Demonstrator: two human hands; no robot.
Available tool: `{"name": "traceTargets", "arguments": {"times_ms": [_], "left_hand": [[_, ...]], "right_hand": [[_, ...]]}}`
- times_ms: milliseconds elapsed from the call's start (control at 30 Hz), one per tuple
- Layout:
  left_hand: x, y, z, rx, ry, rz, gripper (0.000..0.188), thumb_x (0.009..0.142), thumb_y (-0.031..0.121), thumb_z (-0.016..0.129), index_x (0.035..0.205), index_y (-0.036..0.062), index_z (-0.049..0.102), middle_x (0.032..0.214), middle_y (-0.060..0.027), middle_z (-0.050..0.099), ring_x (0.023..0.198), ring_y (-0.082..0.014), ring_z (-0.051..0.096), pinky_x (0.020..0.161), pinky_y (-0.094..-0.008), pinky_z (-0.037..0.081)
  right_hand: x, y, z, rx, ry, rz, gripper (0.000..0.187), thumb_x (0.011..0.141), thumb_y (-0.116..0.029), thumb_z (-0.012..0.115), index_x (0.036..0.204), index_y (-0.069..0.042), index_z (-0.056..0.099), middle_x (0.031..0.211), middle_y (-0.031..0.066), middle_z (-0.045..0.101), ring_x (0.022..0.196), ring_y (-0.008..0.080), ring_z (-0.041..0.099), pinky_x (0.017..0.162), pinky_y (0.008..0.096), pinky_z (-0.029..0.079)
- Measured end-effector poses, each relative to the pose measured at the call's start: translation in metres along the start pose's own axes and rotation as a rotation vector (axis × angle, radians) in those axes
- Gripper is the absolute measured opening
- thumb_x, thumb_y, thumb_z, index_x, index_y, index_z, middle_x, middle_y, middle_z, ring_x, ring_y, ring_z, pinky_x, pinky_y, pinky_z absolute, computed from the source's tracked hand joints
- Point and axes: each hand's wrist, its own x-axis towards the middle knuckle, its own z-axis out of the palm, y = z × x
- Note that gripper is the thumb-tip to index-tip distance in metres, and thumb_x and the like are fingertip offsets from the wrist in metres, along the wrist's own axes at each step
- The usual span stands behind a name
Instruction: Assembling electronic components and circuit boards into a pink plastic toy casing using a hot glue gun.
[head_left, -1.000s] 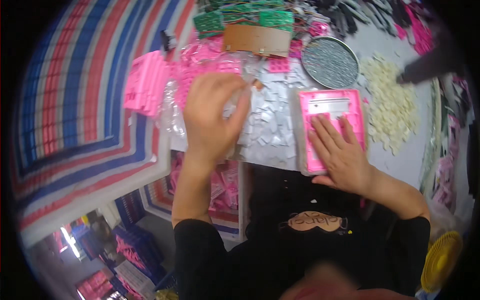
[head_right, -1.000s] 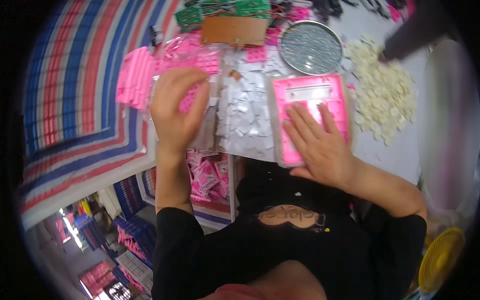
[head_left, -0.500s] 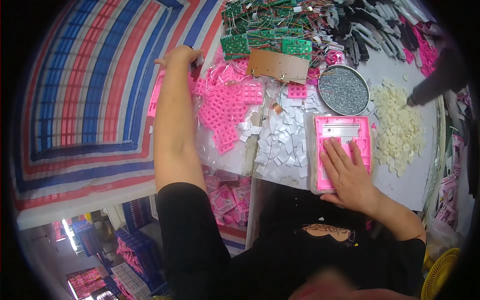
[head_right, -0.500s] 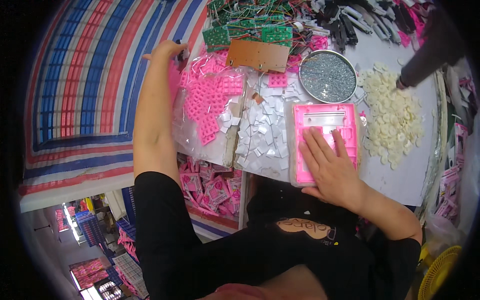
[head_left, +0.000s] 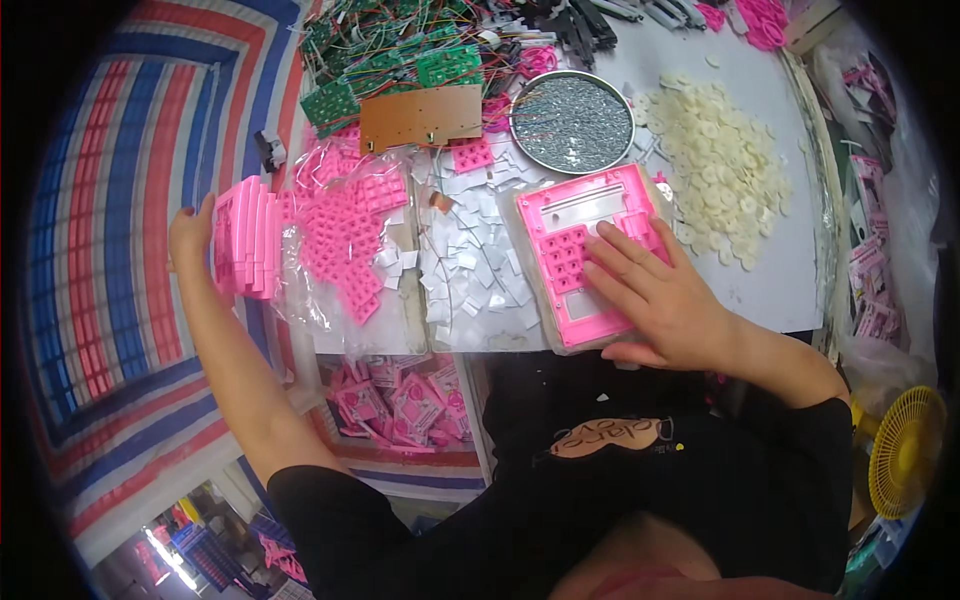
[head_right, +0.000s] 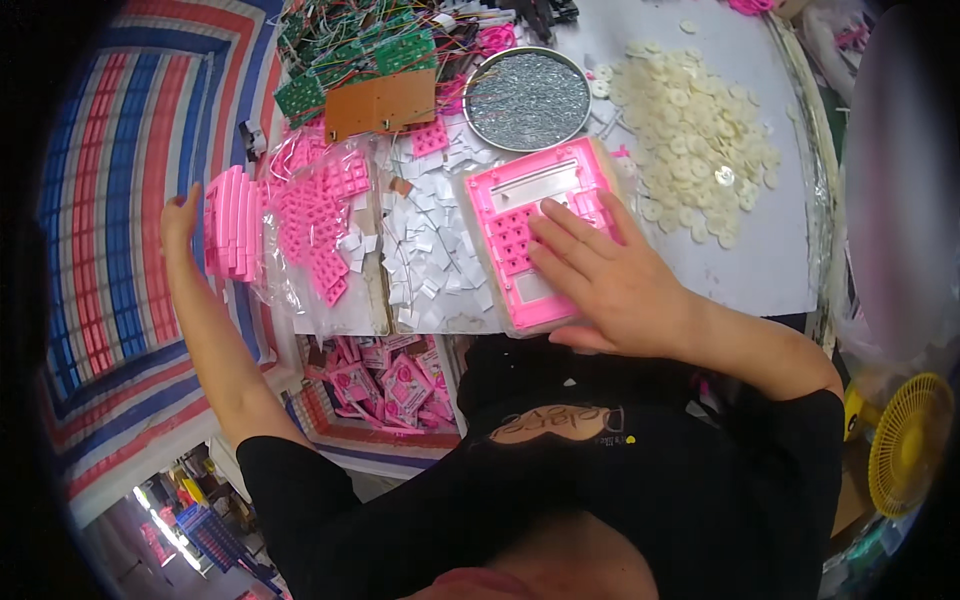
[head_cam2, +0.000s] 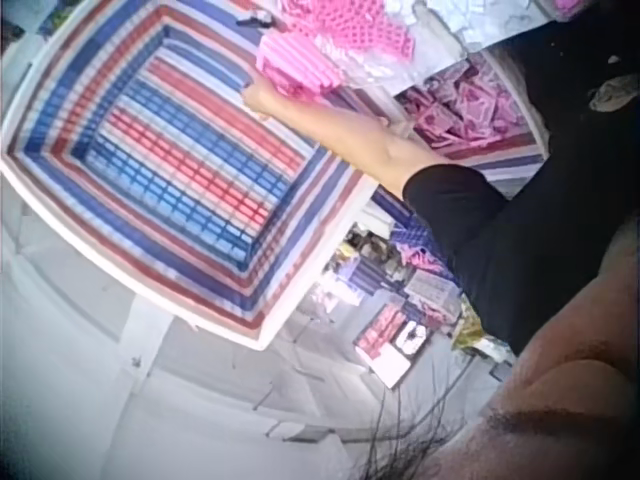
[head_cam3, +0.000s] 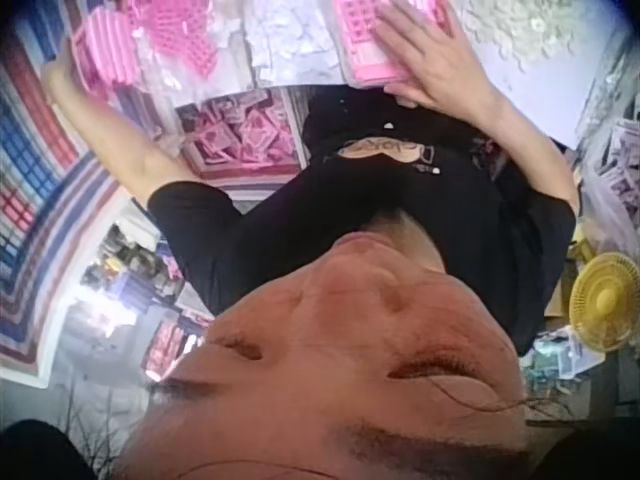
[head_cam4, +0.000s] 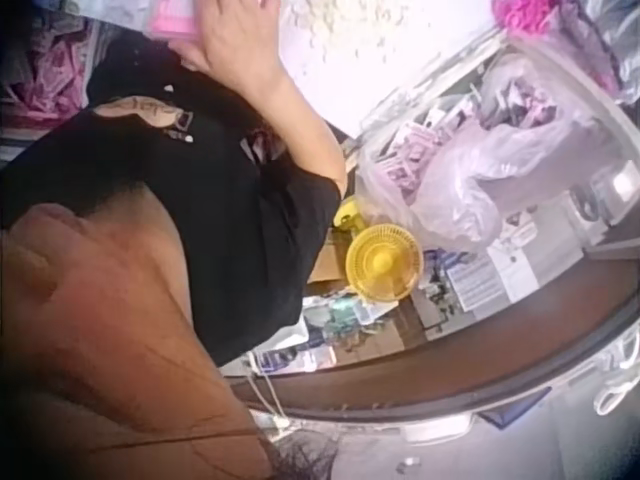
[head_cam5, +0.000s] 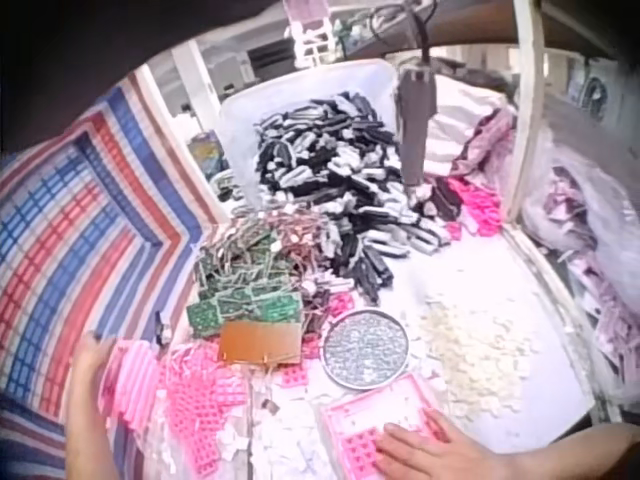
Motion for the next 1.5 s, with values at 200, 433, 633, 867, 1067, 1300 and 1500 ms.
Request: {"name": "traceTargets", "arguments": {"times_ms": [200, 433, 633, 867, 1067, 1300, 1500], "left_hand": [[-0.082, 0.089, -0.039, -0.025, 0.081, 0.121, 0.079, 0.083, 0.071, 0.061, 0.136, 0.0125, 0.065, 0.137, -0.0148, 0.065, 0.125, -0.0368, 0.062, 0.105, -0.0642, 0.035], [-0.124, 0.207, -0.053, -0.34, -0.077, 0.585, 0.063, 0.086, 0.064, 0.066, 0.103, 0.0049, 0.077, 0.098, -0.0139, 0.077, 0.09, -0.0325, 0.074, 0.075, -0.039, 0.054], [-0.187, 0.278, -0.045, -0.175, -0.205, 0.567, 0.057, 0.079, 0.058, 0.074, 0.098, 0.0043, 0.078, 0.104, -0.0171, 0.077, 0.097, -0.0346, 0.074, 0.084, -0.0433, 0.056], [-0.191, 0.287, -0.042, -0.438, -0.053, 0.665, 0.045, 0.083, 0.042, 0.079, 0.108, 0.0055, 0.074, 0.102, -0.0194, 0.075, 0.094, -0.0367, 0.072, 0.081, -0.0422, 0.055], [-0.202, 0.265, -0.07, -1.245, -0.103, 0.528, 0.028, 0.096, 0.031, 0.068, 0.108, 0.006, 0.071, 0.102, -0.0115, 0.075, 0.089, -0.0304, 0.071, 0.078, -0.0431, 0.054], [-0.252, 0.226, -0.1, -2.503, -0.782, 0.169, 0.028, 0.109, 0.031, 0.048, 0.122, 0.0117, 0.063, 0.111, -0.0063, 0.066, 0.096, -0.0187, 0.059, 0.088, -0.0427, 0.046], [-0.381, 0.245, -0.098, -2.367, -0.45, 0.221, 0.029, 0.108, 0.021, 0.053, 0.13, 0.0021, 0.058, 0.126, -0.0107, 0.064, 0.114, -0.0208, 0.059, 0.099, -0.0382, 0.046]], "right_hand": [[0.003, -0.008, 0.011, 0.016, -0.009, -0.03, 0.076, 0.086, -0.05, 0.072, 0.139, 0.001, 0.053, 0.152, 0.0203, 0.046, 0.148, 0.035, 0.037, 0.119, 0.0654, 0.021], [0.014, -0.014, 0.011, 0.009, -0.062, -0.054, 0.072, 0.086, -0.049, 0.073, 0.137, -0.001, 0.056, 0.152, 0.0198, 0.047, 0.145, 0.038, 0.04, 0.118, 0.069, 0.018], [0.014, -0.013, 0.014, 0.023, -0.019, -0.073, 0.062, 0.084, -0.046, 0.074, 0.127, -0.002, 0.063, 0.146, 0.0179, 0.052, 0.14, 0.0371, 0.044, 0.116, 0.0694, 0.021], [0.008, -0.01, 0.014, 0.032, 0.034, -0.084, 0.054, 0.083, -0.044, 0.075, 0.118, -0.004, 0.067, 0.143, 0.0164, 0.054, 0.138, 0.0352, 0.046, 0.115, 0.0684, 0.024], [0.001, -0.01, 0.011, 0.142, 0.092, -0.106, 0.048, 0.082, -0.037, 0.078, 0.115, -0.005, 0.067, 0.14, 0.0162, 0.056, 0.134, 0.0354, 0.049, 0.113, 0.0681, 0.027], [0.021, 0.01, -0.012, 0.464, 0.304, -0.141, 0.039, 0.084, -0.024, 0.078, 0.116, -0.005, 0.067, 0.123, 0.0141, 0.066, 0.105, 0.0291, 0.063, 0.09, 0.0418, 0.05], [0.105, -0.01, -0.033, 0.76, 0.786, -0.003, 0.021, 0.085, -0.016, 0.079, 0.101, -0.005, 0.07, 0.099, 0.0073, 0.065, 0.088, 0.0178, 0.061, 0.077, 0.0322, 0.047]]}}
